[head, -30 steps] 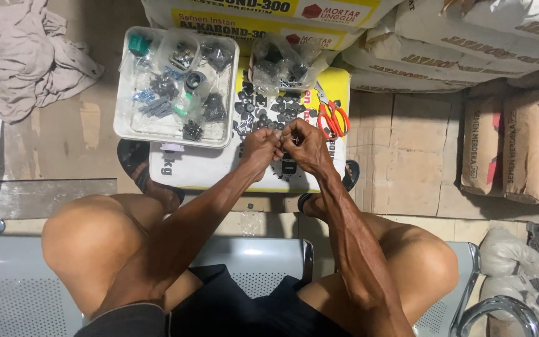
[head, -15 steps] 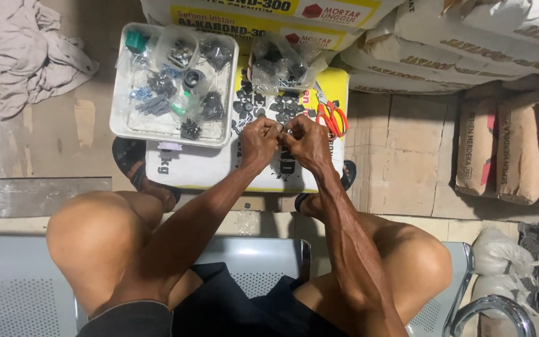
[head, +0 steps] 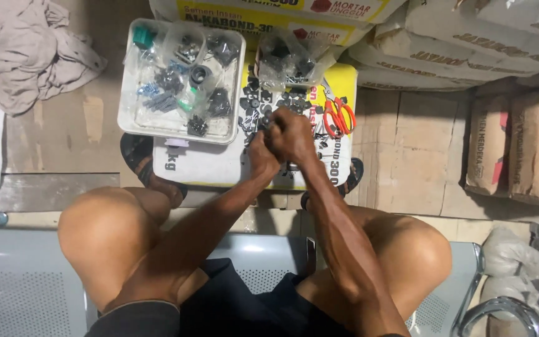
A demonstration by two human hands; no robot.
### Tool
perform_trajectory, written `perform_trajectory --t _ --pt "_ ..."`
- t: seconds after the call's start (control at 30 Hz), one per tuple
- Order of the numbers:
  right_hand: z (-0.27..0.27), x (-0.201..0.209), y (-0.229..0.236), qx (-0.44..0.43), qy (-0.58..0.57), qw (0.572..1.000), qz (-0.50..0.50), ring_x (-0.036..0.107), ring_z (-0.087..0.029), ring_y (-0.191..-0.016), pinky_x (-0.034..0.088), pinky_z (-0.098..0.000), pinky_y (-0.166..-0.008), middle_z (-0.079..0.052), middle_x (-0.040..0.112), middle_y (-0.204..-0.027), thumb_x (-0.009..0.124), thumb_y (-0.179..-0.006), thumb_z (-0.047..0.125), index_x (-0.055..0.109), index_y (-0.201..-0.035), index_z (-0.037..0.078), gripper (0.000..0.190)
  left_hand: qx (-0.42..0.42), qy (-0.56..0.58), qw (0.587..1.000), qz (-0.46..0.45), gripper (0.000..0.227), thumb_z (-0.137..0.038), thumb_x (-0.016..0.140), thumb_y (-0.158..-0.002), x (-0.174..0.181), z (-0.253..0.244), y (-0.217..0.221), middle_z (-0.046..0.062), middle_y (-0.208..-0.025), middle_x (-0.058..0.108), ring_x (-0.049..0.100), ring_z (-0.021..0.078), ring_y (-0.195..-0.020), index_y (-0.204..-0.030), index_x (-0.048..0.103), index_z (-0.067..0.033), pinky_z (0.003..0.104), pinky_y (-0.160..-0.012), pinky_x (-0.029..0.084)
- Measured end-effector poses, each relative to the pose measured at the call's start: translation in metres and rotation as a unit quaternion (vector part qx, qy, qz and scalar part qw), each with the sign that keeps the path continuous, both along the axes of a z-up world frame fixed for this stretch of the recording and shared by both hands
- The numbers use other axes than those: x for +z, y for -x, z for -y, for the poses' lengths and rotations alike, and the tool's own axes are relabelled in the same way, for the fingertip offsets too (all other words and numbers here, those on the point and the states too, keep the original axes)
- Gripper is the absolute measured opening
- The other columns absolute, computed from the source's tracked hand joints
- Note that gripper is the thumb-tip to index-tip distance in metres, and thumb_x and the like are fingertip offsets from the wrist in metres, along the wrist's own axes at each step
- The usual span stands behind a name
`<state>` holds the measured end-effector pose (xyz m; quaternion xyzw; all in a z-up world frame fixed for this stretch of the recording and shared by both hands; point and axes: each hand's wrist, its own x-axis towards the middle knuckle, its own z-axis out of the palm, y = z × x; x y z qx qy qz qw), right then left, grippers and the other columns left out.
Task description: Manually assembling and sorting small black mechanical fasteners on a tray.
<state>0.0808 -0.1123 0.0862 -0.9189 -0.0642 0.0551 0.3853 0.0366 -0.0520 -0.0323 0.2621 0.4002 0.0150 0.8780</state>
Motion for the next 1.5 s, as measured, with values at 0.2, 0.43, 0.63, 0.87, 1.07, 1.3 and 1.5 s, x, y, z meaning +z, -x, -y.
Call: perform_trajectory --t 0.2,0.43,0.63,0.87,1.07,1.3,1.5 --pt "-0.030 -0.048 -0.004 0.064 0.091 0.988 0.108 0.071 -0.039 -0.084 0.058 -0.0494 -0.077 -0.013 0.069 -0.091 0.077 -0.075 0.011 0.074 -0.086 0.015 0.012 -0.193 -0.260 0.945 0.036 0.023 -0.027 0.066 -0.092 0.010 -0.011 0.007 0.010 -0.098 0.065 0.062 0.0223 -0.095 -0.105 0.065 -0.0084 0.044 -0.087 0.041" --pt "0.005 -0.027 -0.014 -0.004 0.030 0.999 0.033 0.069 -0.040 -0.098 0.056 -0.0490 -0.089 -0.014 0.067 -0.095 0.074 -0.086 0.013 0.077 -0.099 0.018 0.015 -0.364 -0.523 0.769 0.050 0.006 -0.022 0.071 -0.080 0.003 -0.029 0.027 0.003 -0.068 0.071 0.075 0.0213 -0.071 -0.080 0.072 -0.0165 0.035 -0.061 0.056" --pt "0.065 -0.014 -0.013 -0.008 0.242 0.969 0.041 0.064 -0.035 -0.098 0.053 -0.0457 -0.085 -0.011 0.065 -0.097 0.075 -0.076 0.013 0.078 -0.089 0.020 0.015 -0.294 -0.481 0.816 0.126 0.009 -0.008 0.064 -0.085 -0.012 -0.023 0.018 0.003 -0.057 0.061 0.064 0.0191 -0.059 -0.083 0.073 -0.0110 0.032 -0.062 0.053" --pt "0.054 -0.018 0.003 0.017 0.311 0.947 0.074 0.061 -0.029 -0.099 0.046 -0.0463 -0.086 -0.004 0.067 -0.092 0.074 -0.074 0.015 0.077 -0.085 0.023 0.014 -0.346 -0.475 0.803 0.099 0.011 -0.010 0.064 -0.086 0.011 -0.020 0.026 0.001 -0.053 0.063 0.062 0.0151 -0.051 -0.082 0.073 -0.0135 0.030 -0.052 0.048" --pt "0.051 0.007 -0.001 -0.015 0.066 0.996 0.061 0.066 -0.025 -0.086 0.050 -0.0410 -0.075 -0.007 0.068 -0.082 0.074 -0.087 0.006 0.073 -0.088 0.015 0.009 -0.324 -0.420 0.839 0.120 0.013 -0.005 0.059 -0.090 0.051 -0.027 0.007 0.013 -0.067 0.071 0.066 0.0178 -0.048 -0.089 0.071 -0.0038 0.031 -0.047 0.053" --pt "0.067 0.131 -0.004 -0.072 -0.550 0.804 -0.215 0.073 -0.025 -0.088 0.065 -0.0320 -0.071 -0.012 0.068 -0.092 0.069 -0.091 -0.005 0.064 -0.106 0.002 0.017 -0.333 -0.518 0.678 0.401 0.024 0.002 0.056 -0.096 0.198 -0.065 -0.046 0.020 -0.098 0.070 0.072 0.0384 -0.094 -0.115 0.071 -0.0008 0.044 -0.080 0.060" --pt "0.090 0.157 -0.002 -0.042 -0.609 0.754 -0.244 0.073 -0.021 -0.090 0.059 -0.0268 -0.077 -0.012 0.066 -0.098 0.061 -0.095 0.002 0.061 -0.113 0.006 0.018 -0.352 -0.520 0.608 0.486 0.016 -0.005 0.069 -0.095 0.254 -0.075 -0.058 0.025 -0.099 0.067 0.071 0.0458 -0.087 -0.112 0.067 -0.0047 0.053 -0.075 0.057"
